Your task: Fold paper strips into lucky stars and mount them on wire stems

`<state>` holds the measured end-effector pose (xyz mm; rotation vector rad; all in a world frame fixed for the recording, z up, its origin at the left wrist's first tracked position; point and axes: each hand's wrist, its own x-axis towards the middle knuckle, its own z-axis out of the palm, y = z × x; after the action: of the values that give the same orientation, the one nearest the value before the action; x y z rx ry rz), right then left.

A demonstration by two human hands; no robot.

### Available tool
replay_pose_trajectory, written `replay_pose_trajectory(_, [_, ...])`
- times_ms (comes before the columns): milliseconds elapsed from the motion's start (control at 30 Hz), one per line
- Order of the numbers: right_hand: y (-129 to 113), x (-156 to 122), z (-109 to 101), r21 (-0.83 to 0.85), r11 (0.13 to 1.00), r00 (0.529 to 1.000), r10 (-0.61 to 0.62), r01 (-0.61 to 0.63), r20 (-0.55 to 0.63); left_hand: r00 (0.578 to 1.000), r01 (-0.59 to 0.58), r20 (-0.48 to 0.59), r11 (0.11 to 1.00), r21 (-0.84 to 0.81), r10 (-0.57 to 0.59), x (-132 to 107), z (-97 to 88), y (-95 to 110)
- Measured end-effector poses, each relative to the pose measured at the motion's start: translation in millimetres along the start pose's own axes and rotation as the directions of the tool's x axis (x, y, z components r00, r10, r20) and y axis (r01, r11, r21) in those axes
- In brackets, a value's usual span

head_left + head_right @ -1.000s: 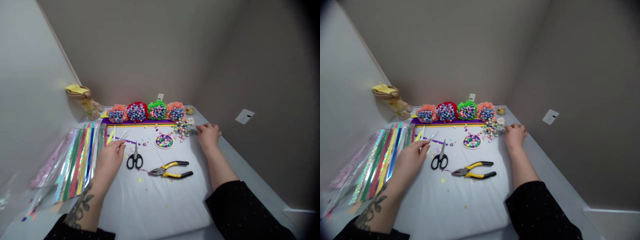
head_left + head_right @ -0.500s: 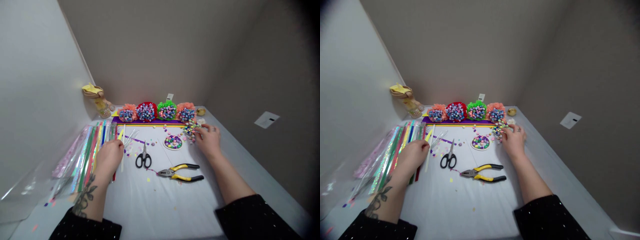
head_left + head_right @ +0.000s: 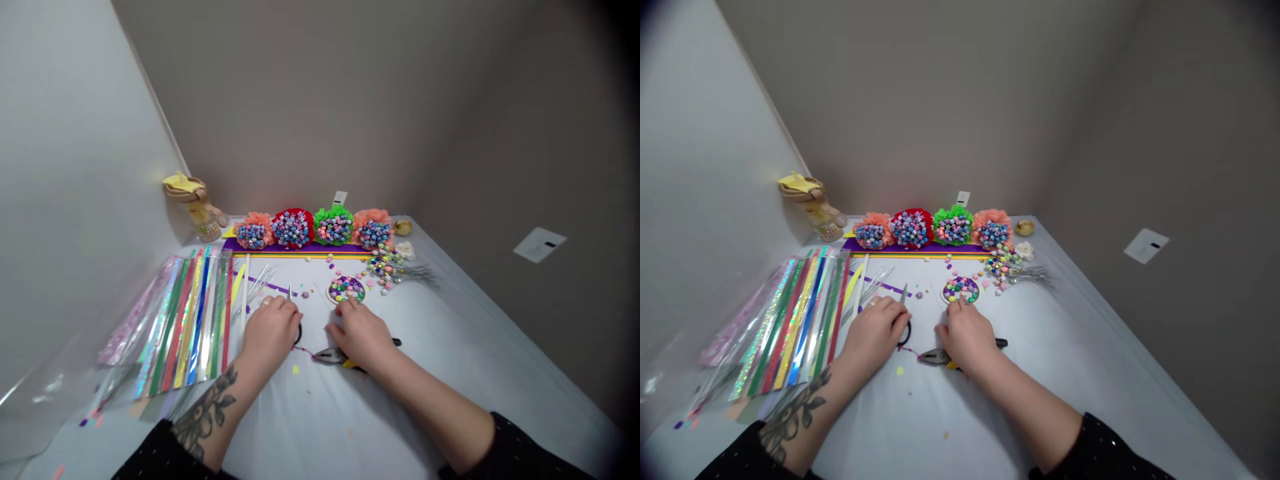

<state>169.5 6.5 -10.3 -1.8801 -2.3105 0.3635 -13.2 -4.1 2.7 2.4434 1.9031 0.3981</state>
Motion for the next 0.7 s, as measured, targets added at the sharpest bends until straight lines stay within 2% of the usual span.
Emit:
replay_pose_trajectory(100, [-3, 0, -2, 0.004, 0.999, 0.995, -0.050, 0.050, 0.087, 0.995, -0.102, 0.007, 0.989, -0.111, 0.104, -4, 3.1, 10])
replay_pose_trajectory(167, [-4, 0, -5, -0.007, 0.997, 0.989, -0.073, 0.075, 0.131, 0.993, -0.121, -0.003, 0.980, -0.160, 0.122, -5, 4.8, 11])
replay_pose_trajectory(300, [-1, 2, -6, -0.001, 0.999, 0.988, -0.037, 0.037, 0.148, 0.997, -0.060, -0.057, 0.960, -0.273, 0.046, -4, 3.3, 3])
replay_pose_trajectory(400, [7, 5, -6, 0.140, 0.990, 0.997, -0.029, 0.019, 0.067, 0.994, 0.033, -0.081, 0.905, -0.423, -0.074, -1, 0.7, -1])
replay_pose_trajectory(467, [11, 4, -7, 0.345, 0.937, 0.997, -0.067, 0.052, 0.032, 0.980, 0.139, -0.036, 0.795, -0.590, -0.198, 1, 0.8, 0])
replay_pose_trajectory(500, [12, 4, -7, 0.455, 0.887, 0.993, -0.112, 0.081, 0.041, 0.968, 0.195, 0.018, 0.700, -0.687, -0.251, 2, 1.4, 1])
replay_pose_trajectory(567, [10, 1, -7, 0.621, 0.774, 0.974, -0.215, 0.123, 0.076, 0.941, 0.284, 0.154, 0.455, -0.844, -0.301, 2, 2.9, 5])
replay_pose_trajectory(633, [8, -1, -7, 0.685, 0.717, 0.959, -0.266, 0.126, 0.102, 0.926, 0.323, 0.249, 0.254, -0.912, -0.285, 1, 3.8, 8])
replay_pose_trajectory(700, [8, -3, -10, 0.684, 0.719, 0.960, -0.262, 0.126, 0.098, 0.915, 0.320, 0.261, 0.158, -0.934, -0.309, 1, 3.4, 9])
